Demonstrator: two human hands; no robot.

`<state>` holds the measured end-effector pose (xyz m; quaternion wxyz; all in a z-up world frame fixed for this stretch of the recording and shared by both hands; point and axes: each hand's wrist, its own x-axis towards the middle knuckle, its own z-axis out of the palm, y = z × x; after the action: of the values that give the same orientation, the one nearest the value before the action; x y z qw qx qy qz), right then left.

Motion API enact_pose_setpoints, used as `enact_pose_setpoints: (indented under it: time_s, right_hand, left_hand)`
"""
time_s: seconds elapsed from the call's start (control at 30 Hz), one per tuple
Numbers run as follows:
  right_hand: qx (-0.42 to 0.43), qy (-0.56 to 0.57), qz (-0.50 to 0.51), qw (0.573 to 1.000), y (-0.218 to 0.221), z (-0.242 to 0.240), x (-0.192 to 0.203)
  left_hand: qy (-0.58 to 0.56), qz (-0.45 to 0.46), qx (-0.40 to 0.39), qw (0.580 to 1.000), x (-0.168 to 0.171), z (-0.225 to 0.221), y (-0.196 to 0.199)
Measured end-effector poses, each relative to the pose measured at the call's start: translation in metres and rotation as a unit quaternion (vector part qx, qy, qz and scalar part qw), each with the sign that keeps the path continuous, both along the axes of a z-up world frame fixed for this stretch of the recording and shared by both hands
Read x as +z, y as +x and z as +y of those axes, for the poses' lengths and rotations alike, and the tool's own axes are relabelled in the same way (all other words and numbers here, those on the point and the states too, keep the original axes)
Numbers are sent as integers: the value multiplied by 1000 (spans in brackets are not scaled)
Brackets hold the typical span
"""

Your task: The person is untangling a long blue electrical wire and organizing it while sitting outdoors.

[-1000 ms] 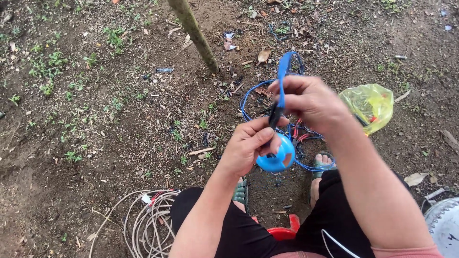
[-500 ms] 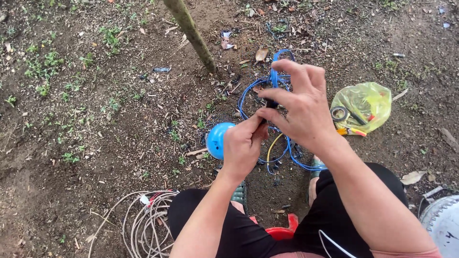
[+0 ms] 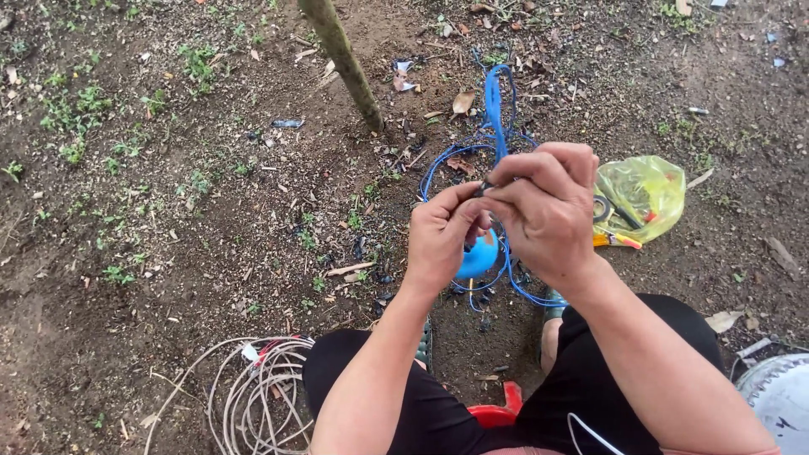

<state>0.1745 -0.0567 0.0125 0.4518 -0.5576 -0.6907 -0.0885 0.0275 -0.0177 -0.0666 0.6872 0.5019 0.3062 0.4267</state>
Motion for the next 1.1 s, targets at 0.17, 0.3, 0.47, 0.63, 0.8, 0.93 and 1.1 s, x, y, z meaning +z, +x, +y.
enact_pose_setpoints:
  time_s: [0.17,0.3,0.47,0.63,0.8,0.93,1.1]
  right_hand:
    - [66,-18,82,994,4,-3,3]
    - [112,-49,134,983,3,-2,9]
    - [145,-33,98,984,-17,-3,11]
    - [123,13,29,992,-24,-6,4]
    - [98,34,42,994,-28,-10,-6]
    - [71,-27,76,994,-3,1,-19]
    - [54,-170,226,958,11,18,-21]
  left_hand:
    - [-74,-117,-76,987,4,1,-4]
    - [-175,-216,-151,949,25,1,-13]
    - [-252,-212,-75,941,31,-4,-9]
    - [-229,-165,61,957,32,-5,8]
    - [-194,-157,133,959,43,23,-5]
    - [-212,-194,92,954,34,26,-9]
    - [-75,-164,-45,983,55,14,-18]
